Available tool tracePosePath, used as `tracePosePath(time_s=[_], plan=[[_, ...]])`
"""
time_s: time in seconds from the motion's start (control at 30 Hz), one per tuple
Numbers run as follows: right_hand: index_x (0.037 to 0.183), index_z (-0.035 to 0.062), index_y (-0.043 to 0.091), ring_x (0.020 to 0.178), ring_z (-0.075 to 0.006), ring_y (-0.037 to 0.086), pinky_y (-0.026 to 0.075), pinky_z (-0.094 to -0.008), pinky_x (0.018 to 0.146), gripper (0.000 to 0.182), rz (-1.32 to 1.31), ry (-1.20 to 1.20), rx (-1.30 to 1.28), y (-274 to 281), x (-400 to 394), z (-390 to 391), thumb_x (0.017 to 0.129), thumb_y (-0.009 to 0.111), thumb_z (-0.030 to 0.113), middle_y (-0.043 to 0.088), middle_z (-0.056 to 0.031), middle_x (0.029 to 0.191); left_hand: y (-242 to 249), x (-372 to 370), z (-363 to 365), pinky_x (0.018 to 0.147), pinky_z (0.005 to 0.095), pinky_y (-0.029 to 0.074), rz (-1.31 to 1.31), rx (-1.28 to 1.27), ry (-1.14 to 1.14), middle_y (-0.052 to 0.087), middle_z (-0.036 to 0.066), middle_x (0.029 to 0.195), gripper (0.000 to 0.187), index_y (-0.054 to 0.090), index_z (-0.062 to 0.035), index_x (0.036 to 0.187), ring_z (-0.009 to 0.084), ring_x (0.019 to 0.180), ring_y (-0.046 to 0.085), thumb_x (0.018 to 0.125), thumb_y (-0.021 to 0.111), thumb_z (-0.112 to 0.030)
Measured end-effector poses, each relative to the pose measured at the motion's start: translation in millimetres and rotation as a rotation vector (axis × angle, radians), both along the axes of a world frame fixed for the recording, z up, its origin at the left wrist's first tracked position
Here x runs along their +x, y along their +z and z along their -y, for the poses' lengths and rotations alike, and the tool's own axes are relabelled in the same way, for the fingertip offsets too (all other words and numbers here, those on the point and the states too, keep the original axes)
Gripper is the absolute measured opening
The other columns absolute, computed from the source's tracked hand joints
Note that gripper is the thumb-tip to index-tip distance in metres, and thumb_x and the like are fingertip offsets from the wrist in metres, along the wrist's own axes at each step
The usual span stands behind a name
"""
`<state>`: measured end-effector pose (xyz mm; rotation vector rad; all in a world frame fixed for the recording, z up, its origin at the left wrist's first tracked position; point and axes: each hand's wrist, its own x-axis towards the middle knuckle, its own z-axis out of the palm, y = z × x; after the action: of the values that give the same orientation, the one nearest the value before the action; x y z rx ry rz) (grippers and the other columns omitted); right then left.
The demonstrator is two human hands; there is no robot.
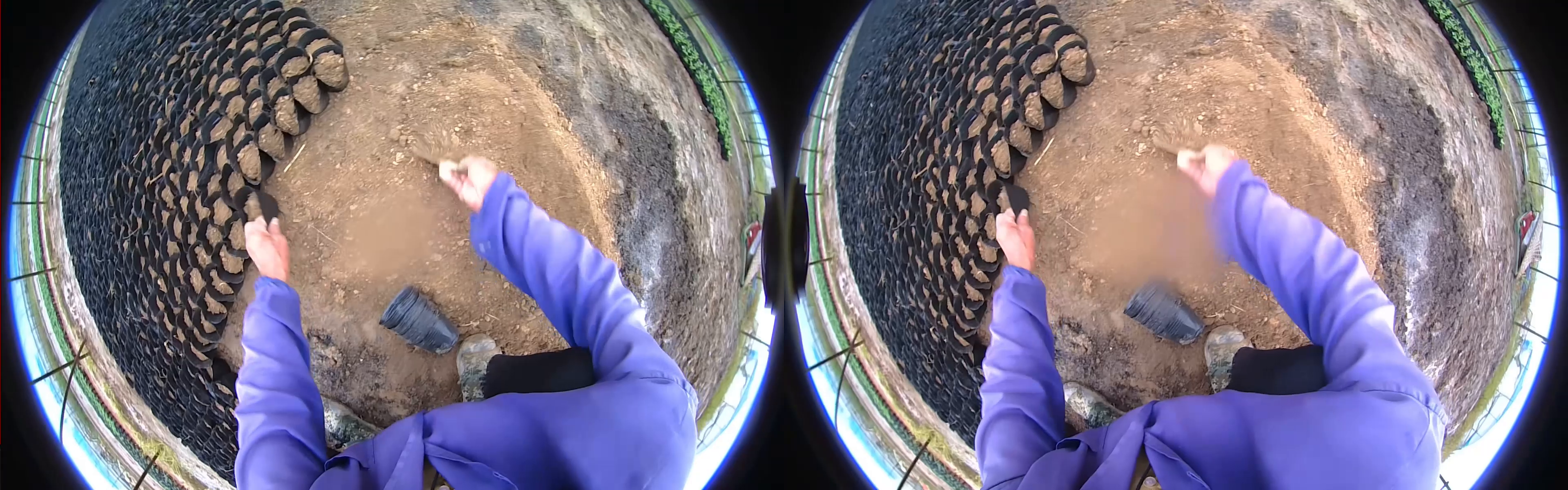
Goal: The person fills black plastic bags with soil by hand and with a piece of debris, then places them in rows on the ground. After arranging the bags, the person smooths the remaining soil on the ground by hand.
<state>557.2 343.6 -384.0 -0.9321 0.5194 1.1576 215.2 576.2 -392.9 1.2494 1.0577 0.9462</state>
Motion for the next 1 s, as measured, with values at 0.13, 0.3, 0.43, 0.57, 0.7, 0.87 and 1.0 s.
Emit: tracePosePath(time_s=[0.13, 0.3, 0.43, 0.57, 0.7, 0.87, 1.0], plan=[[0.121, -0.0173, 0.025, 0.096, -0.0392, 0.060, 0.058, -0.0449, 0.077, 0.033, 0.310, -0.246, -0.167, -10, 69, -28, 0.091, 0.027, -0.003, 0.048, -0.0332, 0.115, 26, 12, 6, 0.087, 0.0365, 0.042, -0.911, 0.482, -0.174, 0.049, 0.017, 0.106, 0.038, 0.046, -0.0002, 0.114, 0.0302, 0.104, 0.047, 0.081, 0.063, -0.009], [0.115, -0.0170, 0.027, 0.102, -0.0487, 0.054, 0.051, -0.0584, 0.085, 0.027, 0.307, -0.275, -0.027, -15, 65, -9, 0.094, 0.029, 0.001, 0.045, -0.0355, 0.112, 79, 2, 96, 0.084, 0.0406, 0.046, -0.856, 0.510, -0.388, 0.056, 0.019, 0.106, 0.055, 0.049, 0.0017, 0.122, 0.0327, 0.096, 0.055, 0.075, 0.072, -0.012], [0.109, -0.0183, 0.028, 0.091, -0.0486, 0.059, 0.052, -0.0606, 0.082, 0.023, 0.428, -0.147, -0.068, 0, 57, 14, 0.093, 0.032, -0.003, 0.049, -0.0348, 0.101, 101, -16, 163, 0.085, 0.0333, 0.048, -0.501, -0.512, -1.080, 0.064, 0.010, 0.105, 0.032, 0.061, -0.0023, 0.110, 0.0241, 0.098, 0.060, 0.080, 0.068, -0.012], [0.116, -0.0214, 0.020, 0.084, -0.0441, 0.061, 0.059, -0.0505, 0.075, 0.032, 0.485, 0.084, -0.093, 30, 40, 29, 0.093, 0.032, -0.003, 0.047, -0.0346, 0.103, 53, -35, 186, 0.068, 0.0319, 0.049, -0.616, 0.218, -1.242, 0.065, 0.008, 0.090, 0.015, 0.061, -0.0018, 0.095, 0.0169, 0.081, 0.062, 0.086, 0.060, -0.014], [0.123, -0.0109, 0.027, 0.076, -0.0360, 0.065, 0.062, -0.0428, 0.065, 0.034, 0.541, 0.283, -0.033, 75, -3, 41, 0.092, 0.037, -0.001, 0.052, -0.0298, 0.104, 94, -13, 176, 0.067, 0.0327, 0.047, 0.113, -0.964, -0.205, 0.055, 0.010, 0.080, 0.008, 0.058, -0.0053, 0.092, 0.0239, 0.074, 0.058, 0.085, 0.056, -0.005], [0.128, 0.0076, 0.043, 0.079, -0.0241, 0.067, 0.061, -0.0349, 0.060, 0.041, 0.500, 0.520, 0.204, 101, -50, 34, 0.087, 0.044, 0.000, 0.061, -0.0125, 0.111, 109, 4, 150, 0.067, 0.0318, 0.047, -0.570, 0.493, -0.563, 0.056, 0.010, 0.080, 0.013, 0.060, -0.0050, 0.090, 0.0245, 0.075, 0.058, 0.078, 0.059, 0.002], [0.128, 0.0086, 0.044, 0.090, -0.0214, 0.065, 0.057, -0.0362, 0.068, 0.050, 0.636, 0.589, 0.305, 128, -92, 17, 0.080, 0.041, -0.003, 0.060, -0.0082, 0.116, 101, 18, 141, 0.063, 0.0370, 0.046, -0.623, 0.798, -0.649, 0.053, 0.010, 0.081, 0.013, 0.058, -0.0069, 0.083, 0.0293, 0.074, 0.055, 0.071, 0.060, -0.003]])
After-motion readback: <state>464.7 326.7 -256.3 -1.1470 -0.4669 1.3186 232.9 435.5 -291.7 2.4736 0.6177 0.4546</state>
